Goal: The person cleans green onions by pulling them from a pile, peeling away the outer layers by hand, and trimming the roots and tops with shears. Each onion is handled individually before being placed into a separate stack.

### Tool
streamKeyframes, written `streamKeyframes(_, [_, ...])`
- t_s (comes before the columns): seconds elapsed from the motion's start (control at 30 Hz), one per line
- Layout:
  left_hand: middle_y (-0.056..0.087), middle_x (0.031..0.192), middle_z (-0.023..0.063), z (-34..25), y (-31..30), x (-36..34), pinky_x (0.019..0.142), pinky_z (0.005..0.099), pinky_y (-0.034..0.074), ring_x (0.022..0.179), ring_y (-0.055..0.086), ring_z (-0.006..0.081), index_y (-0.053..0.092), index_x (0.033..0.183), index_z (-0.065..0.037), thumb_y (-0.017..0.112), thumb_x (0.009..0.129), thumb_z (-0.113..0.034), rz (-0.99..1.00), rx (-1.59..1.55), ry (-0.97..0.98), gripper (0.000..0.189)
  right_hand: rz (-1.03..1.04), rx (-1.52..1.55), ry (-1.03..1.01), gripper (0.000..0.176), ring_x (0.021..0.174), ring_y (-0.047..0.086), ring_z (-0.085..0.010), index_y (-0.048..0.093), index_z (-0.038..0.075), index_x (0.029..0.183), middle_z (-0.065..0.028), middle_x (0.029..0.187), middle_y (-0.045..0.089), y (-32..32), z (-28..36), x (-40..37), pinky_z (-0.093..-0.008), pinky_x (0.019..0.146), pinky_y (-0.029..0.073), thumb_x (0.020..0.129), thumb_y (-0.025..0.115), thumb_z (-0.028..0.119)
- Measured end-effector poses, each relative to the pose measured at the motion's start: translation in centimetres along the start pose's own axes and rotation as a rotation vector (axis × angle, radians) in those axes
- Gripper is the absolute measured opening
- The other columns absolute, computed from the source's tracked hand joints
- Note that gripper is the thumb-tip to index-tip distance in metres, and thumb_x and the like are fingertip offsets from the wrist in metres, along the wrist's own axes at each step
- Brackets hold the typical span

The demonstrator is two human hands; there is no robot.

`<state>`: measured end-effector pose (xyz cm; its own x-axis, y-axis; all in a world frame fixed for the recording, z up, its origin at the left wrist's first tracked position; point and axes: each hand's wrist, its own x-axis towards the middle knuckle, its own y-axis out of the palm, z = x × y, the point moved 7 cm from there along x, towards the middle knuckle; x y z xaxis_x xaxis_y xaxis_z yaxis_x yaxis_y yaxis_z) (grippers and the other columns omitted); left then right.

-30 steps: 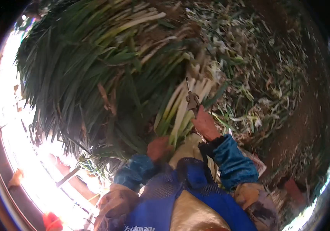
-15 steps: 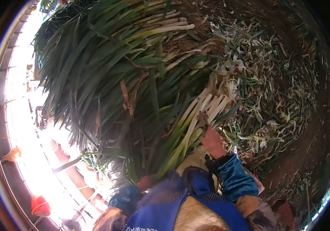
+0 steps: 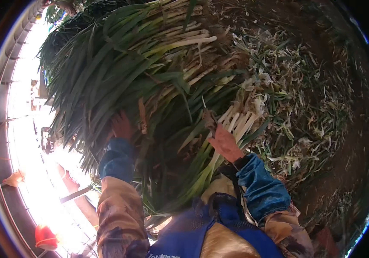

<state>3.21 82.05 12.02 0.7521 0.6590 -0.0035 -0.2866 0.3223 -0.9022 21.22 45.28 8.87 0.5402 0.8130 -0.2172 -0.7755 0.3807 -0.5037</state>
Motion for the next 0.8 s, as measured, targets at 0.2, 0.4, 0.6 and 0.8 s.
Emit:
streamKeyframes(0.2, [0.059, 0.082, 0.0153, -5.0, -6.2, -6.2, 0.060, 0.0435, 0.049, 0.073, 0.059, 0.0332, 0.049, 0.094, -0.004, 0.052, 0.071, -0.006, 0.029, -0.341, 0.311, 0.023, -0.004, -0.077, -0.077, 0.079, 0.086, 0.055, -0.0369, 0.017, -0.013, 0.133, -0.0257, 0.094, 0.054, 2.7, 2.3, -4.3, -0.0442, 0.070, 0.046, 0.081, 0.058, 0.031])
streamKeyframes(0.4, [0.060, 0.071, 0.0174, -11.4, -8.1, -18.8, 0.051, 0.0472, 0.045, 0.065, 0.061, 0.0357, 0.049, 0.095, -0.002, 0.057, 0.072, -0.015, 0.345, -0.412, 0.316, 0.027, 0.180, -0.183, -0.023, 0.075, 0.076, 0.059, -0.0381, 0.022, -0.014, 0.128, -0.0253, 0.087, 0.056, 1.8, 11.2, -6.8, -0.0450, 0.061, 0.048, 0.079, 0.060, 0.027])
streamKeyframes(0.6, [0.059, 0.076, 0.0193, -15.4, -10.6, -22.3, 0.057, 0.0465, 0.046, 0.071, 0.060, 0.0359, 0.051, 0.093, -0.001, 0.059, 0.077, -0.023, 0.788, -0.412, 0.485, 0.028, 0.224, -0.197, 0.247, 0.075, 0.088, 0.056, -0.0399, 0.024, -0.011, 0.129, -0.0259, 0.097, 0.055, 2.7, 3.6, -4.8, -0.0445, 0.072, 0.046, 0.077, 0.060, 0.028])
streamKeyframes(0.8, [0.056, 0.090, 0.0180, -16.4, -16.7, -4.7, 0.063, 0.0471, 0.046, 0.078, 0.057, 0.0365, 0.052, 0.091, -0.002, 0.055, 0.081, -0.023, 0.125, -0.625, 0.276, 0.023, -0.024, -0.172, -0.009, 0.069, 0.070, 0.058, -0.0416, 0.029, -0.015, 0.124, -0.0231, 0.076, 0.059, -0.1, 1.3, -7.0, -0.0477, 0.058, 0.047, 0.076, 0.060, 0.024])
